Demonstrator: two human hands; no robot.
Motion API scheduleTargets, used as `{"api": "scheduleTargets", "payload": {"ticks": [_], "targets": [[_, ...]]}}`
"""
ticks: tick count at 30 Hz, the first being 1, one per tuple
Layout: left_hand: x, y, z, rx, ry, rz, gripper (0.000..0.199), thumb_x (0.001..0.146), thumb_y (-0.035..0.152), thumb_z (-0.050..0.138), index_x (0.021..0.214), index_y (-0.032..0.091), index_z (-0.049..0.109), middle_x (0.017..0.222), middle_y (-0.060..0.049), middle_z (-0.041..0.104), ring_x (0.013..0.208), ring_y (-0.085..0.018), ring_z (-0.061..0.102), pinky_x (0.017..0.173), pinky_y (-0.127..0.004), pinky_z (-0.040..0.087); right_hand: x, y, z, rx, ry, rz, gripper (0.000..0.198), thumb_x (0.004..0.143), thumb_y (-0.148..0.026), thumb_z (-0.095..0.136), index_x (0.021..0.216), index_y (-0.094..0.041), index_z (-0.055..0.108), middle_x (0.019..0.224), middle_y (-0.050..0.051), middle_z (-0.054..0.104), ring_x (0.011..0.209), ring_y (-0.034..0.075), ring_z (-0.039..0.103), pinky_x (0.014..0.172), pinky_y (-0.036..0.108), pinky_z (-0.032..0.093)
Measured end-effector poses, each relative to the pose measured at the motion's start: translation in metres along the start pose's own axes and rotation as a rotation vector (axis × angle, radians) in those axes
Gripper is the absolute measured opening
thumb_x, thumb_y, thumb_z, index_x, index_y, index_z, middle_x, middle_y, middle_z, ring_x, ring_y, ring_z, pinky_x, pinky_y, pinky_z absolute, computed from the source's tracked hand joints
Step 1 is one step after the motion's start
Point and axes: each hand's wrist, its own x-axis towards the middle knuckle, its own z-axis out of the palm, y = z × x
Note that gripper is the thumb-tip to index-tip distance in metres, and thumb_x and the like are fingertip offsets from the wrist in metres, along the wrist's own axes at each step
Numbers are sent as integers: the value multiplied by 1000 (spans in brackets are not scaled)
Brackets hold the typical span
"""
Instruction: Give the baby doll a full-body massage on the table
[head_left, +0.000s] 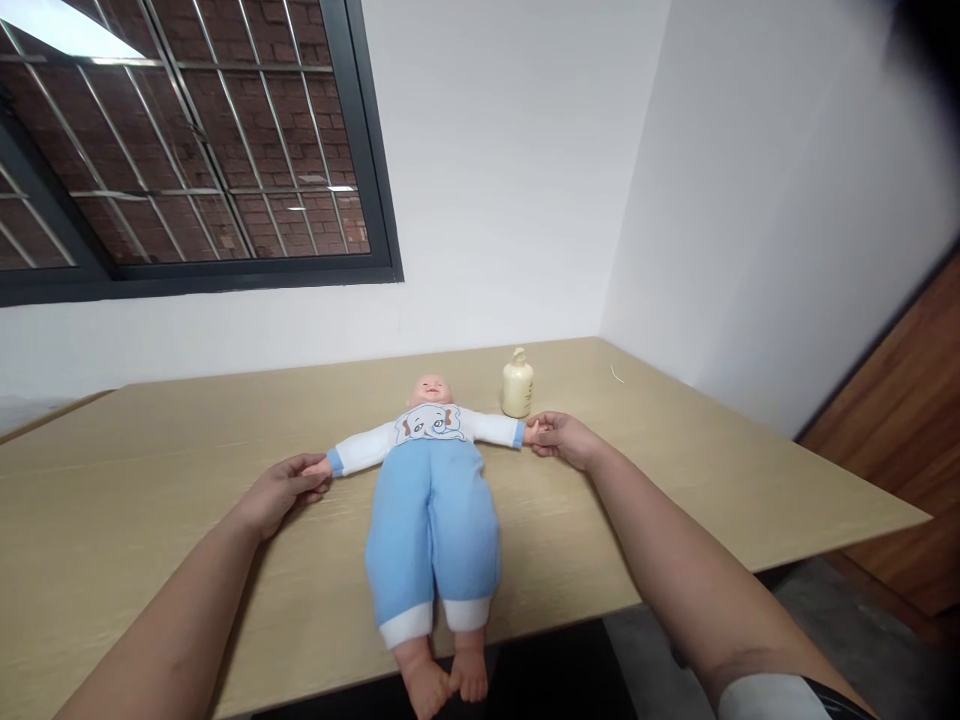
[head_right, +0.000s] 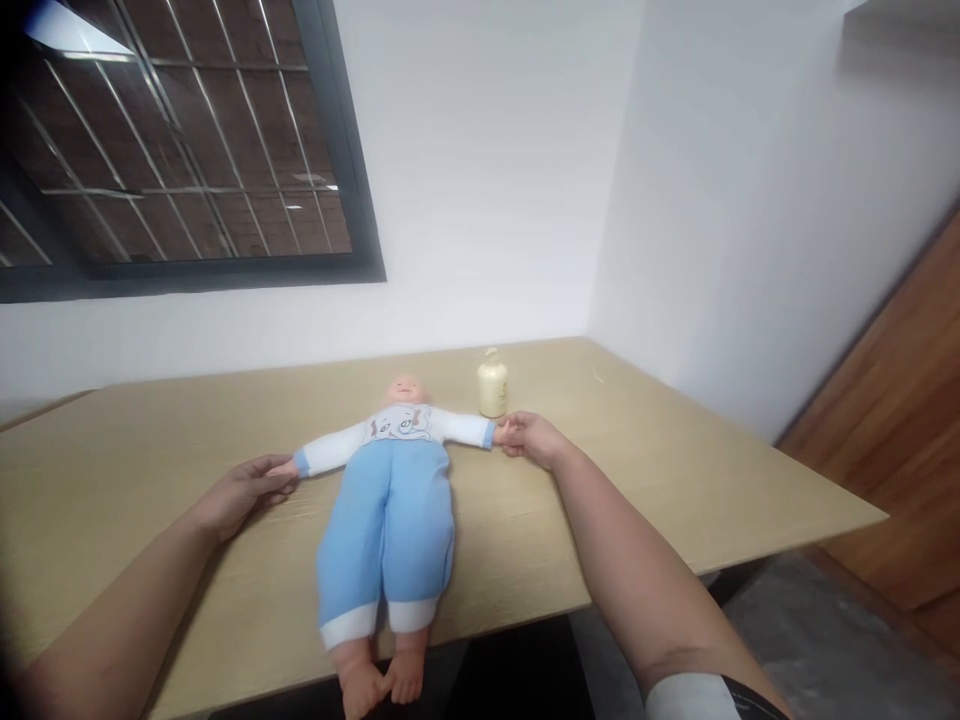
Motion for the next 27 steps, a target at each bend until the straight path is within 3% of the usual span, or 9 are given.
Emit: {"api": "scheduleTargets", "payload": {"ticks": [5,13,16,21,27], "targets": [[-2,2,4,29,27,39,43,62,37,86,94,13,69,68,-2,61,61,-11,53,54,-19,44,3,1,6,-127,52,-42,39,59,-31,87,77,-16,56,61,0,62,48,8,53,41,17,38],[-5,8,9,-7,-26,66,37,68,46,81,71,13,64,58,1,52,52,-9,46,48,-19,39,8,5,6,-229,158,-66,37,74,-49,74,75,-18,54,53,-4,55,42,7,49,37,17,34],[-2,6,7,-24,13,52,36,65,44,82,79,13,69,61,-1,56,54,-11,50,49,-21,43,8,5,5,-243,173,-50,33,81,-48,68,74,-17,55,52,-3,55,41,7,48,37,17,34],[4,0,-1,-80,71,-35,50,62,31,84,107,13,71,76,-5,64,65,-12,57,58,-20,50,6,1,6,-225,159,-17,23,90,-37,57,82,-16,60,57,1,59,42,7,49,38,17,35],[2,0,-1,-20,64,-21,47,65,30,83,107,12,70,77,-5,64,68,-12,58,61,-19,50,0,-4,6,-178,132,18,10,84,-23,60,92,-17,61,66,3,63,48,10,53,44,20,42]]}}
